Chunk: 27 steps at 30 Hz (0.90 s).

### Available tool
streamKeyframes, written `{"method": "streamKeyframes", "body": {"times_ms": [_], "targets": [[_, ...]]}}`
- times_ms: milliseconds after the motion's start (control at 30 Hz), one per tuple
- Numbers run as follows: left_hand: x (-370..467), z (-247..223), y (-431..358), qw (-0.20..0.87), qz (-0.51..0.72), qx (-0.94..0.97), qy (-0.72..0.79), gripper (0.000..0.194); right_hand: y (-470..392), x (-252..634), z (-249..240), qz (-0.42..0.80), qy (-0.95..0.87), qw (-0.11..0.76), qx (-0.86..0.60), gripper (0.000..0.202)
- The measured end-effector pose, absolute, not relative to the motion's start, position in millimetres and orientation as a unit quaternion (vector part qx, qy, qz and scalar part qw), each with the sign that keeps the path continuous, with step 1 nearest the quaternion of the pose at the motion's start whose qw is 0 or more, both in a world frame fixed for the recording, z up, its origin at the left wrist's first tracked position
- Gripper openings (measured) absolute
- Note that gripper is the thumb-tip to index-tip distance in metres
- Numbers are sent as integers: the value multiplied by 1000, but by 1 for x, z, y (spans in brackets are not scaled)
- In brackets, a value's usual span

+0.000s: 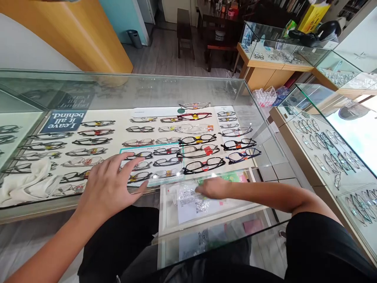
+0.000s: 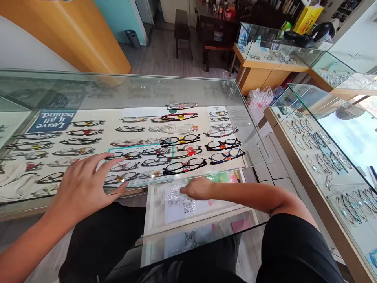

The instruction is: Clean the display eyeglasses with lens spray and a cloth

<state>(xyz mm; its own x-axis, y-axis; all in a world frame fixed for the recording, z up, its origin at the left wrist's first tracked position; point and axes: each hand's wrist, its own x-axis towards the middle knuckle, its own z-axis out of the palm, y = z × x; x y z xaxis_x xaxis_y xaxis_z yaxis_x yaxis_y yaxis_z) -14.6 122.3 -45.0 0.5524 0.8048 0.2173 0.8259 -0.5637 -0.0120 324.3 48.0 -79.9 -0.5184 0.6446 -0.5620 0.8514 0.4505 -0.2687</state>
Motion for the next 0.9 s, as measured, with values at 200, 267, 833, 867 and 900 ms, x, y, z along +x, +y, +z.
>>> {"method": "streamKeyframes", "body": {"times_ms": [200,267,833,867,900], "targets": [[-14,-45,121,50,-90,-877,-469,61,4,304,-16,-320,894,141,280,32],[-14,-45,121,44,-92,-878,-468,62,10,315,24,-296,894,113,316,34],[-15,-53,126,76,-109,-886,-444,66,141,470,45,35,675,133,725,27],[-15,-53,126,77,-110,-886,-443,66,141,468,45,38,680,129,721,28],[-15,-52,126,77,-111,-887,-442,65,141,467,44,42,683,126,718,29]]}}
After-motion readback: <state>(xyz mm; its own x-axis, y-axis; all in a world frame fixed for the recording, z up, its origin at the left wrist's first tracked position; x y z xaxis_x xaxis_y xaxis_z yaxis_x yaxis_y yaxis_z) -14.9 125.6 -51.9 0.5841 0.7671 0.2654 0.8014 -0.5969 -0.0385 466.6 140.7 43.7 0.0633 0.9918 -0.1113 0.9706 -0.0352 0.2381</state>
